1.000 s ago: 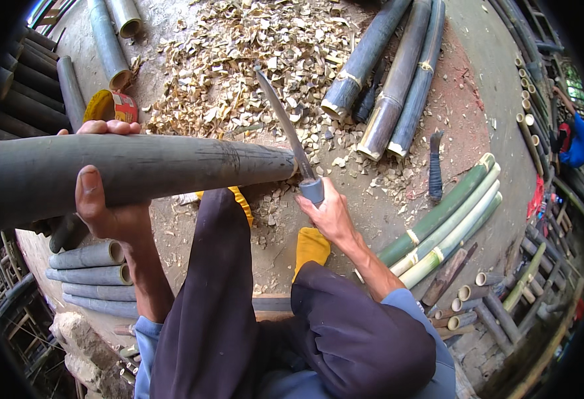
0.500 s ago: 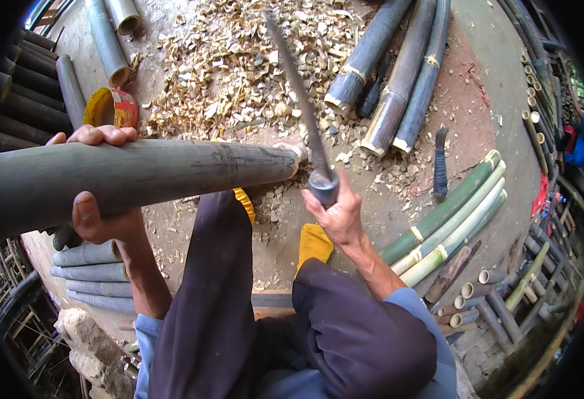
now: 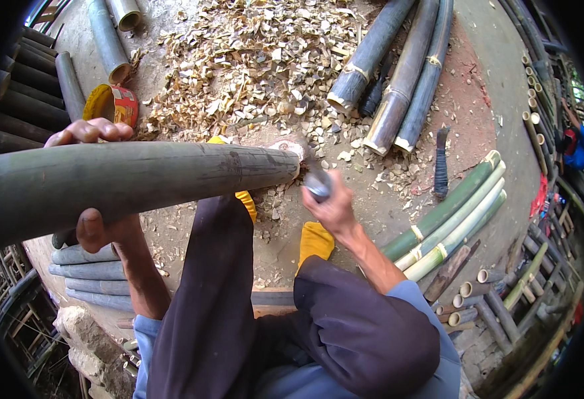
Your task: The person shaves the surface of bamboo poles using a machete and a knife, rotating the poles by hand while sitting on the ground.
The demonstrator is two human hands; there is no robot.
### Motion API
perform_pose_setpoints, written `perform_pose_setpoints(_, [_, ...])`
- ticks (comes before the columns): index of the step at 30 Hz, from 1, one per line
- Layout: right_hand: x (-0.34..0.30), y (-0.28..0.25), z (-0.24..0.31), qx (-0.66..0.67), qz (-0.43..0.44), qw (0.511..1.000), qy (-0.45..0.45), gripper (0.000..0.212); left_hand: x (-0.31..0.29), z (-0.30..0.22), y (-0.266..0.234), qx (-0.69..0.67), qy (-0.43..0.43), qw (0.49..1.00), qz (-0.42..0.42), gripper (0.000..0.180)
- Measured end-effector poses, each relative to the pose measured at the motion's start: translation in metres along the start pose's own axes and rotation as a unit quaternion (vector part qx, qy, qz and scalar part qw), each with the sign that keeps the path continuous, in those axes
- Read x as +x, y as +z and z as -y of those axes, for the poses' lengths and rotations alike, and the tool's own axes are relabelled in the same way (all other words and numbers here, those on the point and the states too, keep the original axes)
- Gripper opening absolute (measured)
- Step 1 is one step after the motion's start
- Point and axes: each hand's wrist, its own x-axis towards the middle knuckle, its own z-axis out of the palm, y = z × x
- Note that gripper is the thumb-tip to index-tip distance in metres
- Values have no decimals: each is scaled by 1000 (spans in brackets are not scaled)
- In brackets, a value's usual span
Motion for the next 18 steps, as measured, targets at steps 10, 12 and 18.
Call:
perform_pose_setpoints(10, [3,-10,18,44,9,999,14,38,1,-14,42,138,-63,959,-238,63])
perform_pose_setpoints(12, [2,-13,46,55,-43,996,-52,38,-3,-17,30,150,-50,963,-220,63])
perform_pose_setpoints(18, [7,9,-20,-40,35,996,75,35,-3,-11,42,177,-44,955,-234,68])
